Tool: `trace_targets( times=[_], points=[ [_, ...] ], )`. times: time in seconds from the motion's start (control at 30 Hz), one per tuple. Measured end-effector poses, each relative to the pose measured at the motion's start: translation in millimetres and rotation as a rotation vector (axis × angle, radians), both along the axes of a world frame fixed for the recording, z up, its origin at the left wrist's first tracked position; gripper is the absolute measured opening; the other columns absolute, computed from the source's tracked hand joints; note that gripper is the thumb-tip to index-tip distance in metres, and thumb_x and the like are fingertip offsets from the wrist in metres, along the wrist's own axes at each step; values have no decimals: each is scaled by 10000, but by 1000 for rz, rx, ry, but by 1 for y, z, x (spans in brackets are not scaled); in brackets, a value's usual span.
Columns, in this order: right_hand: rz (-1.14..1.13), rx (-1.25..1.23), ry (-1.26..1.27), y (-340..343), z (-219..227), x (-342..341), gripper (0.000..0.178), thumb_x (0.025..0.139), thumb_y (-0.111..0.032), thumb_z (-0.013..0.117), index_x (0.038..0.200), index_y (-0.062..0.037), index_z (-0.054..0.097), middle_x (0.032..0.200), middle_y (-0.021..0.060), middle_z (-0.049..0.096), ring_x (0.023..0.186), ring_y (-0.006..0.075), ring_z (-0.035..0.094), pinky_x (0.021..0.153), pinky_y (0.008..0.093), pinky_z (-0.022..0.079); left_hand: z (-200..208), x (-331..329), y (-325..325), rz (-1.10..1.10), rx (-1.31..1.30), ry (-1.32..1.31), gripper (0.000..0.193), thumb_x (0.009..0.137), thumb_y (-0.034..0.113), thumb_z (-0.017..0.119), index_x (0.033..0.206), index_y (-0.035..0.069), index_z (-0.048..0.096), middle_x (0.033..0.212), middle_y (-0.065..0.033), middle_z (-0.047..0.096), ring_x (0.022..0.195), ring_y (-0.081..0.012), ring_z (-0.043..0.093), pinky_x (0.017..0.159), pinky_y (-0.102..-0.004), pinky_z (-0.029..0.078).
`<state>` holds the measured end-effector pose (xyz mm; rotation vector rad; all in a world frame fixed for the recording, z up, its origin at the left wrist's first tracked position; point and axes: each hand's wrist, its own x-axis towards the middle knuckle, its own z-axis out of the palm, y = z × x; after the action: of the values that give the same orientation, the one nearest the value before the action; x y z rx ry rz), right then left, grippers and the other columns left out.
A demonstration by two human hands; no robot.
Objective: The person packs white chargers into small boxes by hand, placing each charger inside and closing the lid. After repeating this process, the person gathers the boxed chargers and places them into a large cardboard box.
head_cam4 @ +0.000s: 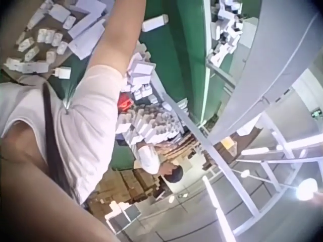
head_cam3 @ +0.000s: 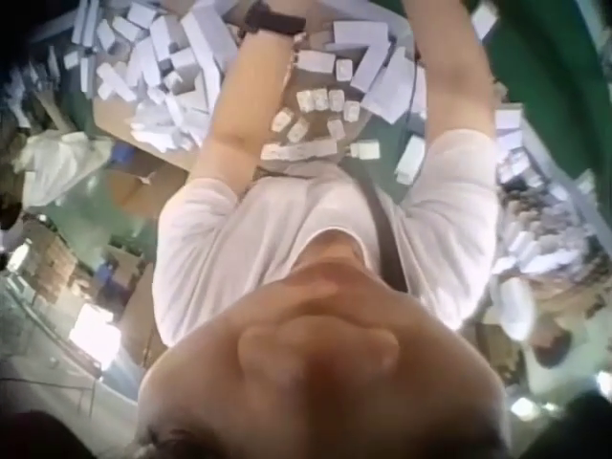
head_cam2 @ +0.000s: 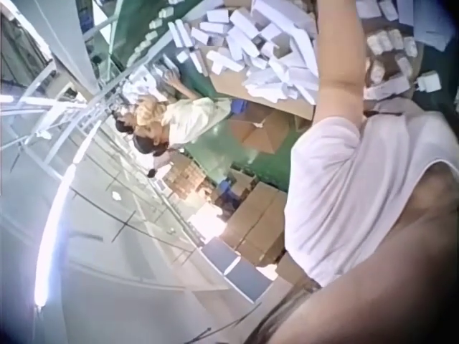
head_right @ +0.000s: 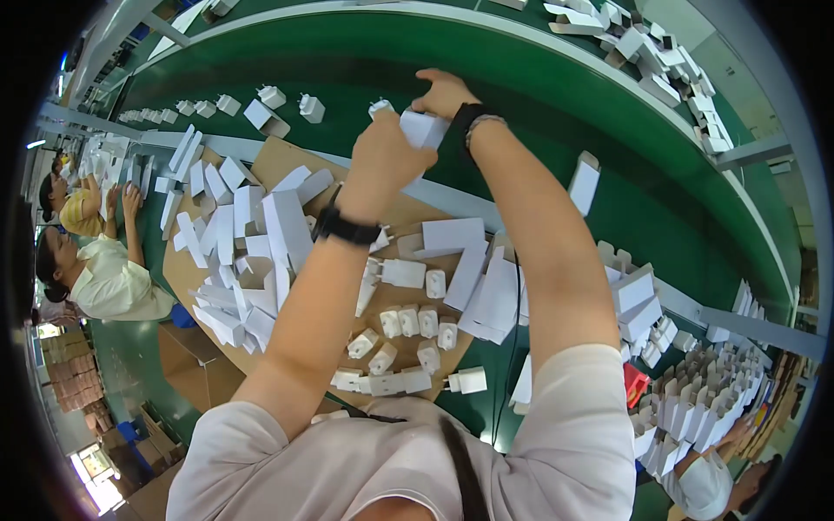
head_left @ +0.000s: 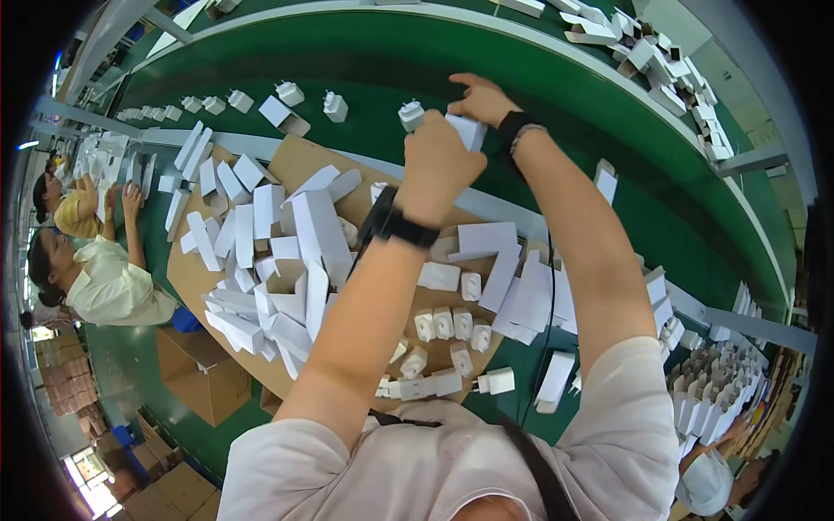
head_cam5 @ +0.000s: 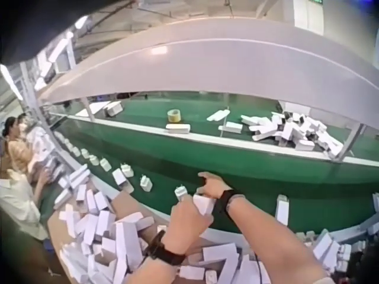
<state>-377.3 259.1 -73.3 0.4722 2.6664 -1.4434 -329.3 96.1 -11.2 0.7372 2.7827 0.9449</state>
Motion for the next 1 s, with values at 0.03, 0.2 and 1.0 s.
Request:
trace_targets(
  times=[0.03, 0.2, 1.0],
  points=[
    [48, 39, 53, 3, -23, -11, 728, 594, -184, 726, 1258, -91, 441, 1241, 163, 473, 1110, 290, 479, 936, 323, 389, 8, 11, -12, -17, 64, -17, 509, 602, 180, 675, 984, -80, 464, 757, -201, 605, 741, -324, 620, 645, -358, 495],
    [165, 379, -17, -22, -68, -38, 645, 565, -213, 740, 1172, -190, 521, 1149, 157, 534, 1100, 340, 462, 933, 362, 387, 38, 52, -74, 54, 290, -199, 631, 625, 137, 654, 1143, -95, 378, 926, -274, 547, 872, -391, 552, 761, -415, 456],
    [128, 282, 332, -106, 217, 256, 343, 631, -129, 774, 885, -38, 563, 917, 40, 602, 775, 138, 552, 650, 232, 463, 49, 128, -135, -254, 433, 155, 567, 566, -62, 636, 1073, 35, 401, 1008, -191, 455, 871, -386, 476, 725, -418, 413]
  ],
)
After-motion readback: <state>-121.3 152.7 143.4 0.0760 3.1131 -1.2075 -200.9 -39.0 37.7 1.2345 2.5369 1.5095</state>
